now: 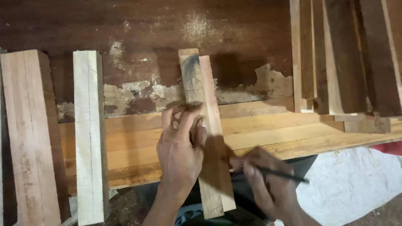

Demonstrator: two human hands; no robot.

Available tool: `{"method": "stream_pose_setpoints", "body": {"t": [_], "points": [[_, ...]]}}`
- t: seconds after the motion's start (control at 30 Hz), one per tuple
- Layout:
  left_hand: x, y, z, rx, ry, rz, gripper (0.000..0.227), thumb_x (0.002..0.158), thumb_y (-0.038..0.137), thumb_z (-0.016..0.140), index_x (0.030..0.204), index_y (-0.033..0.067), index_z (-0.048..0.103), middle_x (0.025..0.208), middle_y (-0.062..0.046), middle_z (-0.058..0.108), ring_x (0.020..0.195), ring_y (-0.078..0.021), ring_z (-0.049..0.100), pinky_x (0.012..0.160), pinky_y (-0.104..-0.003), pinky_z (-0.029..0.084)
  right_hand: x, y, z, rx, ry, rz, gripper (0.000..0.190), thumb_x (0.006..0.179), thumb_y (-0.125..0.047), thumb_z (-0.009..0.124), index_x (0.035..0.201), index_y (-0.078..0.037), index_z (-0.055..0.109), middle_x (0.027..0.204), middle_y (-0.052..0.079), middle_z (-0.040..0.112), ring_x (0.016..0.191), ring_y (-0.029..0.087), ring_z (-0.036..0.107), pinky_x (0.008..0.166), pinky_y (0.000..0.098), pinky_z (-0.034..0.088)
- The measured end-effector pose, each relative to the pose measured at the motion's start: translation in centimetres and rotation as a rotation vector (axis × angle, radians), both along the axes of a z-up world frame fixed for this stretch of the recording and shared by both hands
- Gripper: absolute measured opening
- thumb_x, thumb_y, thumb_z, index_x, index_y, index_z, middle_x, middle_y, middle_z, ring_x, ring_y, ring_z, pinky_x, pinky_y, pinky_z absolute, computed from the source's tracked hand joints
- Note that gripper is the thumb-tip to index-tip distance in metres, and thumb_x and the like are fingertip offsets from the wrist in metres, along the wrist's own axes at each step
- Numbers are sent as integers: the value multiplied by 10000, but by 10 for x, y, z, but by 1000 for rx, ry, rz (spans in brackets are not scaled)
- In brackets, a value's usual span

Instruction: Marking wooden boards with a pencil for woodworking

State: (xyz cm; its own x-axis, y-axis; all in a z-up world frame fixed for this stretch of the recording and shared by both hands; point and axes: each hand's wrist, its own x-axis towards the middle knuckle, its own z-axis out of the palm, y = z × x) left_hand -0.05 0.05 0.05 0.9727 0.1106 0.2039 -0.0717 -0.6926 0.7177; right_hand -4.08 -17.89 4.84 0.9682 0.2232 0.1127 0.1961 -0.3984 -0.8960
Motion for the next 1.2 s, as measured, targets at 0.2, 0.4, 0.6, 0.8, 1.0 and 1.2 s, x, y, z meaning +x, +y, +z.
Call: {"method": "stream_pose_setpoints", "body": {"t": [0.2, 0.4, 0.6, 0.8, 1.0, 1.2], "points": [[-1, 1, 2, 16, 37, -8, 341, 890, 56, 662, 1215, 159, 651, 1280, -101, 514, 961, -290, 681, 660, -485, 619, 63, 17, -19, -129, -267, -32, 317, 1094, -176, 405, 1129, 5, 663, 973, 134, 703, 827, 211, 712, 654, 297, 562], [0, 1, -1, 9, 67, -2, 315, 885, 88, 693, 1194, 146, 667, 1257, -113, 530, 1021, -286, 695, 733, -481, 664, 52, 21, -19, -101, -256, -2, 318, 1087, -185, 428, 1141, 33, 653, 1045, 169, 701, 924, 263, 730, 763, 337, 590], [1, 0, 3, 10, 50, 21, 311, 957, 147, 666, 1260, 219, 673, 1266, -79, 530, 763, -228, 685, 583, -422, 655, -20, 3, -4, -101, -18, -24, 281, 1025, -171, 475, 1074, -75, 735, 874, 66, 694, 714, 162, 679, 625, 300, 484], [-1, -2, 1, -3, -6, 14, 357, 923, 89, 670, 1253, 223, 690, 1276, -60, 537, 874, -227, 681, 606, -427, 627, -33, -5, -6, 102, 220, -168, 442, 942, -371, 591, 756, -44, 823, 700, 72, 718, 646, 179, 697, 596, 280, 484], [-1, -1, 7, 15, -2, -27, 286, 975, 120, 633, 1255, 175, 659, 1221, -100, 529, 792, -213, 679, 517, -366, 632, 14, 5, -21, 105, -94, -137, 300, 1067, -146, 466, 1249, 10, 646, 1245, 155, 724, 1126, 250, 730, 944, 320, 582], [0, -2, 8, -68, 94, 54, 381, 881, 113, 661, 1225, 253, 746, 1224, -92, 578, 830, -503, 724, 651, -686, 574, 34, 20, -35, 151, -21, -175, 331, 1041, -64, 477, 1304, -11, 670, 1263, 219, 736, 1246, 408, 635, 1030, 537, 504]]}}
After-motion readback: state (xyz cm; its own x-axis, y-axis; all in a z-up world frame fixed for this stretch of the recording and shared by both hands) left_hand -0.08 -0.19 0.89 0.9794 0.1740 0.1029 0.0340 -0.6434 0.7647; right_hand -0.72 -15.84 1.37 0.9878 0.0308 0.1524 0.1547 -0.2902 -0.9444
